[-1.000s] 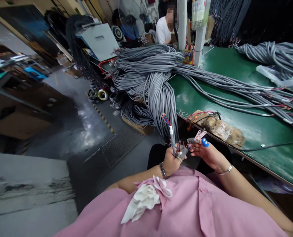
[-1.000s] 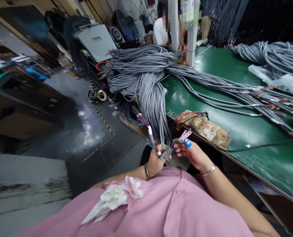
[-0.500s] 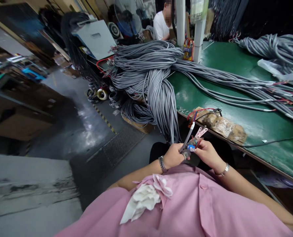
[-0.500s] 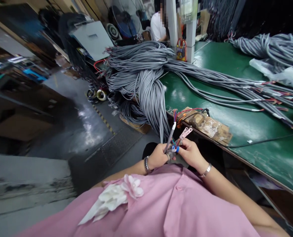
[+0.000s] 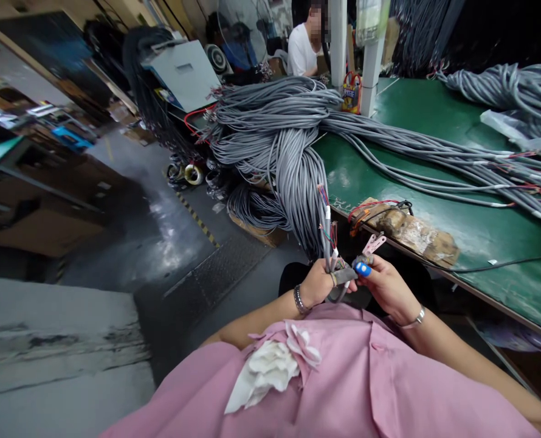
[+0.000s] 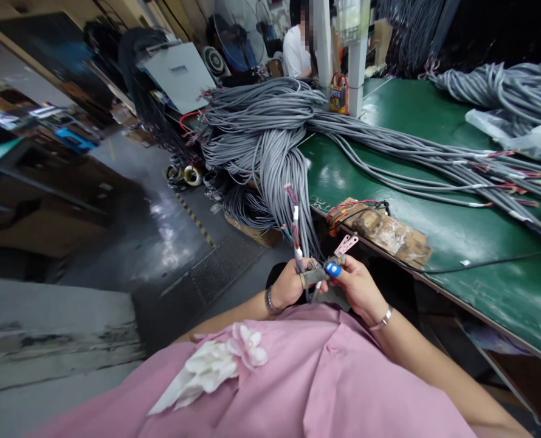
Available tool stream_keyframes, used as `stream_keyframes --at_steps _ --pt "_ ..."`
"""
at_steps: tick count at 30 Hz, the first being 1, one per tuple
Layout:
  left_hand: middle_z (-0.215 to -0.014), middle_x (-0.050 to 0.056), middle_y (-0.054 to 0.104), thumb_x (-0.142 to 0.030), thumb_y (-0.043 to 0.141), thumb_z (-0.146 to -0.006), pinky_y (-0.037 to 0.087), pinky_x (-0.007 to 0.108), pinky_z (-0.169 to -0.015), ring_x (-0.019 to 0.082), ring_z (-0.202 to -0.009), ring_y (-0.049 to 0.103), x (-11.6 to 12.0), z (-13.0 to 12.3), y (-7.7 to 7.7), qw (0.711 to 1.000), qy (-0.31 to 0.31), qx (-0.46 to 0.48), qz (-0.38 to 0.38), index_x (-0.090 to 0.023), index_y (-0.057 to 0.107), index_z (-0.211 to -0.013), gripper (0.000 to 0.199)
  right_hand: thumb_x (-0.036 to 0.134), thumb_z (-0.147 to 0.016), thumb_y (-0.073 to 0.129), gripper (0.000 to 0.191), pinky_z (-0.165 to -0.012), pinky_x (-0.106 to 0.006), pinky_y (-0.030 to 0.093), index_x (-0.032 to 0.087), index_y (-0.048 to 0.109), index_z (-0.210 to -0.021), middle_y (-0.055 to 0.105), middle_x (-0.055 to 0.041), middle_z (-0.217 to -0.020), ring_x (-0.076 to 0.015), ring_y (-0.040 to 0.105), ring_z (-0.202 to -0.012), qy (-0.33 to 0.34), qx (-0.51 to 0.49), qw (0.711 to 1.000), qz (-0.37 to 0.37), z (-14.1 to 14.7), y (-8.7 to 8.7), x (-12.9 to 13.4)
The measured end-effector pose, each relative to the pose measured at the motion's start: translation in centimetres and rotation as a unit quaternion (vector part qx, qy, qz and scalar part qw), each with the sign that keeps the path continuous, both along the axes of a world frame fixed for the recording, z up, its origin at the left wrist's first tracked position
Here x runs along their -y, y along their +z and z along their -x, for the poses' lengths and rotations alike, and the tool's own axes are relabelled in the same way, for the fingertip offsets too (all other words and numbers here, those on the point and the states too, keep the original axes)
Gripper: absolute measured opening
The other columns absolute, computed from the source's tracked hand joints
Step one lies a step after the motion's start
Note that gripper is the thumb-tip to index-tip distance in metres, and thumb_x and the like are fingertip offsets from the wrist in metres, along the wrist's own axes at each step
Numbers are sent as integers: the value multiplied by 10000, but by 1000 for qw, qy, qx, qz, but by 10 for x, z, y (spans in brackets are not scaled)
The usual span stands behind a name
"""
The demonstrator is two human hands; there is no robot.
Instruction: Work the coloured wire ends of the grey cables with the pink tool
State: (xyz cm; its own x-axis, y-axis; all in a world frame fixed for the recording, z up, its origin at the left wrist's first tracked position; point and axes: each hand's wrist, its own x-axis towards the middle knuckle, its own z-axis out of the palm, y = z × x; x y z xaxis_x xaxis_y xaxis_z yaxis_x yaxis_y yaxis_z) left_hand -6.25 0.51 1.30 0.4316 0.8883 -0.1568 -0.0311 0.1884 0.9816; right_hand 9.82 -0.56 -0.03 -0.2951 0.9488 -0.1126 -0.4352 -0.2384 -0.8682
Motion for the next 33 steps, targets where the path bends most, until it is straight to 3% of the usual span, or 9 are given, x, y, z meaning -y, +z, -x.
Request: stream_keyframes --at_steps 3,5,10,13,17,25,30,33 --pt "-635 87 681 -505 667 -745 465 239 -518 149 -562 615 2 0 -5 999 36 13 9 -117 672 -669 395 338 -779 702 165 -556 -293 377 206 604 -783 610 8 -593 -159 562 -533 17 -36 998 38 3 0 -4" --pt "-644 88 685 -497 665 -752 462 237 -518 145 -558 616 3 -1 -13 997 77 21 11 -116 667 -680 387 321 -764 712 170 -545 -281 369 200 598 -731 565 26 -568 -137 521 -518 -8 -32 998 56 3 -4 -4" --pt "-653 87 687 -470 656 -771 429 212 -483 124 -530 603 3 -3 -23 988 150 26 3 -114 654 -690 365 294 -761 712 139 -545 -255 365 182 637 -729 558 19 -629 -107 460 -553 -69 56 996 27 -1 -15 -2" --pt "-634 76 680 -445 678 -759 443 216 -494 116 -516 591 5 -3 -17 992 128 -7 -6 -116 647 -689 338 367 -790 688 179 -562 -259 392 196 644 -818 603 3 -680 -123 516 -589 -59 62 996 24 0 -11 -3" --pt "-597 54 662 -411 696 -750 441 214 -490 113 -504 578 8 -5 -8 993 106 -38 -34 -120 637 -696 302 406 -774 702 221 -519 -261 386 201 623 -798 618 1 -587 -147 559 -546 -15 53 998 24 7 -1 -5" --pt "-625 72 665 -439 638 -796 433 219 -506 117 -526 581 6 -1 -8 992 109 -41 -48 -120 645 -639 355 324 -750 736 169 -532 -265 405 198 626 -725 599 22 -572 -122 541 -514 -40 -7 998 45 7 1 -3" --pt "-562 43 632 -412 705 -741 444 212 -501 107 -500 562 6 -4 -2 997 49 -36 -41 -121 632 -653 312 306 -764 711 145 -539 -296 451 197 615 -755 608 15 -590 -141 562 -491 -22 -42 996 72 10 1 -2" --pt "-550 40 628 -411 719 -726 446 212 -494 104 -487 552 7 -5 -3 998 53 -24 -31 -121 624 -649 315 295 -760 706 149 -500 -274 435 196 598 -731 594 19 -573 -129 537 -465 -50 -26 995 84 13 -1 -3"
